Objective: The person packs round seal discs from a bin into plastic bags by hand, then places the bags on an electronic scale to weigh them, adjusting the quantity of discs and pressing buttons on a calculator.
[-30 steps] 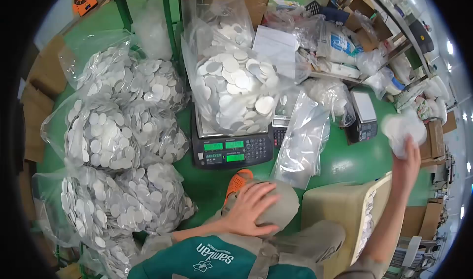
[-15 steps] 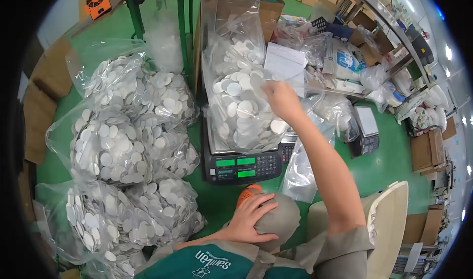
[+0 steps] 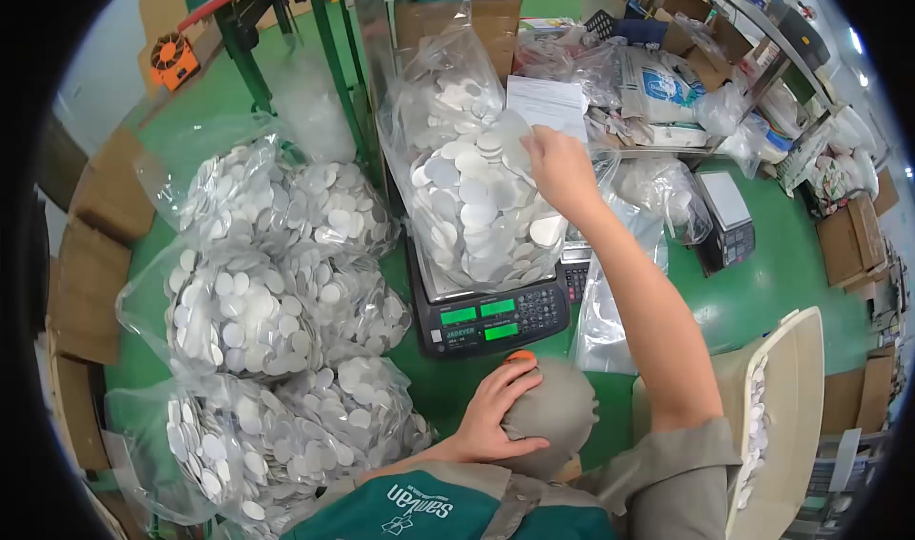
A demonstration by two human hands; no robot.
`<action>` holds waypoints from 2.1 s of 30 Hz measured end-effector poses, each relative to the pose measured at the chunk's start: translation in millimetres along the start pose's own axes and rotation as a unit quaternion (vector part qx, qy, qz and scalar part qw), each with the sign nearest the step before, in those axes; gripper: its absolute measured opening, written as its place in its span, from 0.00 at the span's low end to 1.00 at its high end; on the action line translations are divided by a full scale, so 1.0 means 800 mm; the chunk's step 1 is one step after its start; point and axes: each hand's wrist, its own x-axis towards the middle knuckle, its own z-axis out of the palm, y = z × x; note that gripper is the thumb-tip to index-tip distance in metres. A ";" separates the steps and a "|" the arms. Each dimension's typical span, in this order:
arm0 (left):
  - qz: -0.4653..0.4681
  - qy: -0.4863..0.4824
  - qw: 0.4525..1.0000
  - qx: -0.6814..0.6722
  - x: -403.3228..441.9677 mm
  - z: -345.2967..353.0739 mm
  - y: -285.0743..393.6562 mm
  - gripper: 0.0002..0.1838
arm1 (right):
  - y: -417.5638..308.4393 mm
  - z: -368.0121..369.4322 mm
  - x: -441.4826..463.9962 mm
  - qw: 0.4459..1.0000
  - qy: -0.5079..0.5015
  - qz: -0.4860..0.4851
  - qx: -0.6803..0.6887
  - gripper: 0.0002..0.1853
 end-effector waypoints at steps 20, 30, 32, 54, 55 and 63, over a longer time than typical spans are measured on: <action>-0.058 0.119 0.988 0.076 -0.039 -0.020 0.003 0.41 | -0.009 -0.062 0.009 0.957 -0.060 0.010 0.282 0.15; -0.640 0.065 0.743 -0.184 -0.251 0.007 -0.095 0.26 | 0.001 -0.035 -0.003 0.958 0.036 -0.135 0.252 0.09; -0.711 0.125 0.598 -0.349 -0.269 0.020 -0.111 0.25 | 0.010 -0.030 -0.006 0.953 0.067 -0.141 0.261 0.07; -0.706 0.241 0.625 -0.228 -0.356 0.101 -0.082 0.22 | 0.094 -0.064 0.010 0.980 0.060 -0.143 0.123 0.15; -0.699 0.240 0.647 -0.186 -0.349 0.098 -0.083 0.22 | 0.087 -0.066 0.005 0.959 0.140 -0.188 0.158 0.13; -0.364 0.333 0.867 -0.070 -0.150 0.085 0.049 0.38 | 0.068 -0.076 0.001 0.940 0.180 -0.185 0.223 0.11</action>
